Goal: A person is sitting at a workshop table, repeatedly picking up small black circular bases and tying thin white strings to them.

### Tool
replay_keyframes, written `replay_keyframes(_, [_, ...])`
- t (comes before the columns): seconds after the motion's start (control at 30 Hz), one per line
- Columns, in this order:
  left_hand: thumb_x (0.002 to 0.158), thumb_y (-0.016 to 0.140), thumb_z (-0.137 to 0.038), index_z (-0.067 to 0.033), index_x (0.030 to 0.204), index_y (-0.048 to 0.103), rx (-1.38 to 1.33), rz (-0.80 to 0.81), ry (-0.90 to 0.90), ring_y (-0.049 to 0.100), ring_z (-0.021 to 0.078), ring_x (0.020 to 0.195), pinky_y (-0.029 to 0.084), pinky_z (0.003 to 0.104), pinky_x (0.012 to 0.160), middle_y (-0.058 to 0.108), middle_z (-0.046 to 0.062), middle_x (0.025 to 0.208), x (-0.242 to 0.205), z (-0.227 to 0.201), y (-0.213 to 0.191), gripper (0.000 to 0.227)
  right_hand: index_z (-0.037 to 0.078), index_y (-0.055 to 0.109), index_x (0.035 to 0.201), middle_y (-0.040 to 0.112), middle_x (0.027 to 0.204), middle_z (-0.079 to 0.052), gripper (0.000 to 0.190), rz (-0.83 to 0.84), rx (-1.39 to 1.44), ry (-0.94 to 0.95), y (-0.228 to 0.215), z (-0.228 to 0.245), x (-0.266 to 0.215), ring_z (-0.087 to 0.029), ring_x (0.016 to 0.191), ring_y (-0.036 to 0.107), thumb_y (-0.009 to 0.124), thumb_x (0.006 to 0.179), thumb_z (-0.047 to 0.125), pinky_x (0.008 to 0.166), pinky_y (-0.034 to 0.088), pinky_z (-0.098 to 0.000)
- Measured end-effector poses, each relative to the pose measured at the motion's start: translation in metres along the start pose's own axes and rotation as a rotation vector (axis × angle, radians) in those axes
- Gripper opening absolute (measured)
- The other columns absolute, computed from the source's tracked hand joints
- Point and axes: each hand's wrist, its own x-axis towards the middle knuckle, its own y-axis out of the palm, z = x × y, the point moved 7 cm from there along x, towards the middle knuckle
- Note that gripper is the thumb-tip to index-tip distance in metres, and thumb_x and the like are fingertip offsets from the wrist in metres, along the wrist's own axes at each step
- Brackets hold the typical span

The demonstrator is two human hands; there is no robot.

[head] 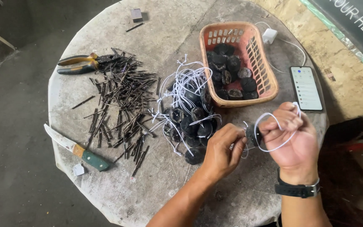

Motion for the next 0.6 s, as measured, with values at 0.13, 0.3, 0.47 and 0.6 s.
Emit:
replay_keyframes(0.13, [0.085, 0.047, -0.007, -0.0020, 0.083, 0.051, 0.102, 0.003, -0.005, 0.052, 0.0225, 0.069, 0.042, 0.034, 0.060, 0.053, 0.010, 0.079, -0.002, 0.004, 0.001, 0.007, 0.011, 0.050, 0.085, 0.040, 0.058, 0.006, 0.008, 0.019, -0.378, -0.105, 0.001, -0.001, -0.001, -0.006, 0.051, 0.035, 0.046, 0.088, 0.018, 0.065, 0.035, -0.0234])
replay_keyframes(0.3, [0.085, 0.048, -0.008, -0.0032, 0.083, 0.049, 0.246, -0.023, 0.029, 0.049, 0.0245, 0.069, 0.035, 0.034, 0.057, 0.051, 0.009, 0.079, -0.002, 0.000, 0.001, 0.005, 0.011, 0.049, 0.086, 0.037, 0.059, 0.003, 0.016, 0.013, -0.697, -0.220, 0.009, -0.003, -0.005, -0.009, 0.052, 0.036, 0.046, 0.088, 0.027, 0.065, 0.041, -0.0270])
replay_keyframes(0.47, [0.084, 0.050, -0.006, -0.0027, 0.075, 0.047, 0.279, -0.005, 0.006, 0.047, 0.0255, 0.067, 0.034, 0.034, 0.057, 0.049, 0.009, 0.076, -0.006, 0.009, 0.007, 0.010, 0.010, 0.048, 0.085, 0.039, 0.058, -0.001, 0.015, 0.075, -0.822, -0.255, 0.013, -0.007, -0.006, -0.013, 0.052, 0.042, 0.042, 0.091, 0.022, 0.066, 0.043, -0.0279])
replay_keyframes(0.6, [0.086, 0.047, -0.006, -0.0009, 0.073, 0.045, 0.233, -0.015, 0.004, 0.046, 0.0247, 0.063, 0.038, 0.034, 0.051, 0.048, 0.011, 0.074, -0.004, 0.006, 0.005, 0.014, 0.009, 0.048, 0.086, 0.037, 0.059, 0.000, 0.016, 0.039, -0.781, -0.239, 0.005, 0.000, -0.003, -0.012, 0.053, 0.037, 0.042, 0.089, 0.024, 0.066, 0.042, -0.0286])
